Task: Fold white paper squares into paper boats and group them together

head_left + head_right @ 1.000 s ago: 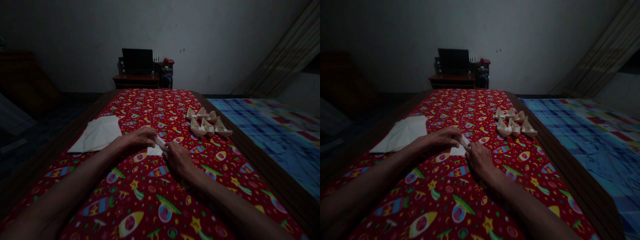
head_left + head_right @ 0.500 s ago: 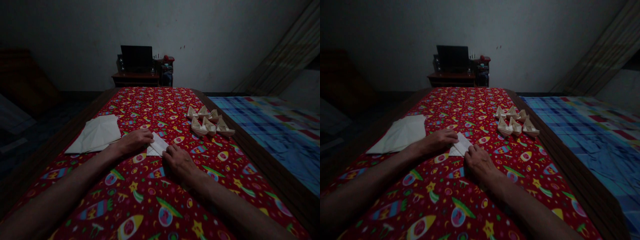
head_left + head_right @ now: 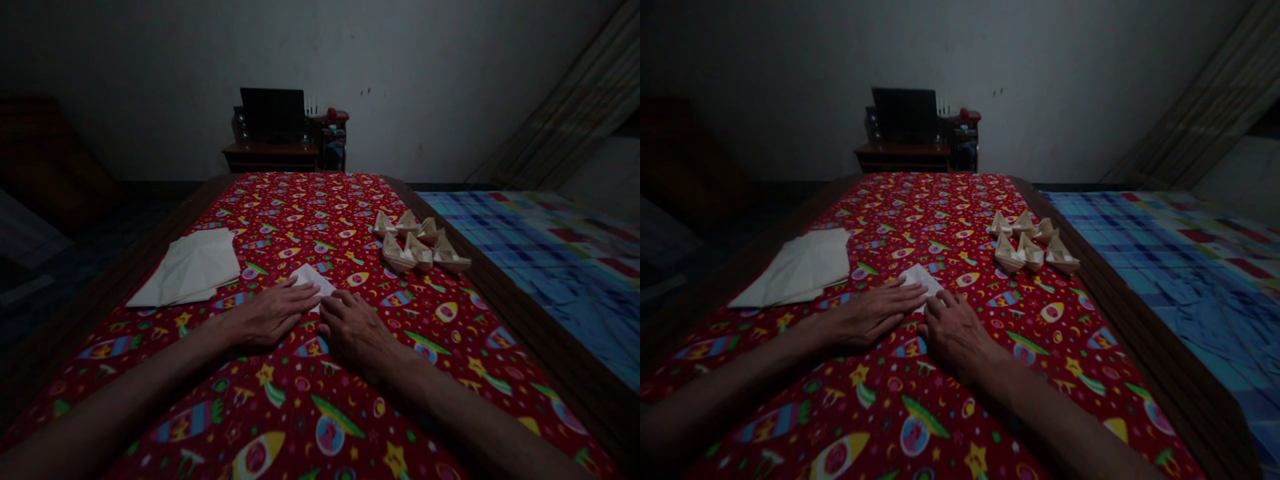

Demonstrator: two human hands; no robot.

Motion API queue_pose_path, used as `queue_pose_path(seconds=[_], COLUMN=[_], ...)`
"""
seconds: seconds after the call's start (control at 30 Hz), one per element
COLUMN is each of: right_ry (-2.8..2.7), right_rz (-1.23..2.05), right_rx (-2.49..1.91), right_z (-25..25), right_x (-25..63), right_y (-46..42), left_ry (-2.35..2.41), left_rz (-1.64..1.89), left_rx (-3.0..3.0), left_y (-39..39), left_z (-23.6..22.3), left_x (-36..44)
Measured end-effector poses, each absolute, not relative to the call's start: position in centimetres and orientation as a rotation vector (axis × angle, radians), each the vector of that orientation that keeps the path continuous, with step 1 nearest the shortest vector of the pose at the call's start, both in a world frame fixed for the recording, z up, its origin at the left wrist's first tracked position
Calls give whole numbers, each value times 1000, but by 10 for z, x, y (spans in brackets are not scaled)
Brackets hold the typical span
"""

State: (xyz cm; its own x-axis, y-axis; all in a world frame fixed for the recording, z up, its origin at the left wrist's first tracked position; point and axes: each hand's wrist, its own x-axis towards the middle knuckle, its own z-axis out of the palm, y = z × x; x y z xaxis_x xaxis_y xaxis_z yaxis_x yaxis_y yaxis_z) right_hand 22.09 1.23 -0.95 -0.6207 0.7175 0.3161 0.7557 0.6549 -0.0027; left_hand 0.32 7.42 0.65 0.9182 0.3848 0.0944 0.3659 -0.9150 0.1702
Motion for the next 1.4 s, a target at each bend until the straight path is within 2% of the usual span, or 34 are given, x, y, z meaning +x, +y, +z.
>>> queue_pose_path(seconds=[0.33,0.6,0.87,1.17,1.3,1.4], right_ry=[-2577,-2530,-2450,-2065,-1956,-1884], right_rz=[-264,-273,-201,2,326,524], right_rx=[-1139,-1137,-1122,-1362,-1435,-1460], right_z=[-17,-16,-22,-30,-22,-11], right_x=[221,220,229,242,244,244], right_y=[14,13,17,27,34,36], left_ry=[954,1071,1134,1120,1023,978], left_rz=[254,573,371,585,902,975], left_rx=[2932,2694,2358,2008,1680,1756], left_y=[91,118,146,125,104,94], left_z=[-9,-2,13,13,18,20], left_x=[-17,3,21,17,18,20])
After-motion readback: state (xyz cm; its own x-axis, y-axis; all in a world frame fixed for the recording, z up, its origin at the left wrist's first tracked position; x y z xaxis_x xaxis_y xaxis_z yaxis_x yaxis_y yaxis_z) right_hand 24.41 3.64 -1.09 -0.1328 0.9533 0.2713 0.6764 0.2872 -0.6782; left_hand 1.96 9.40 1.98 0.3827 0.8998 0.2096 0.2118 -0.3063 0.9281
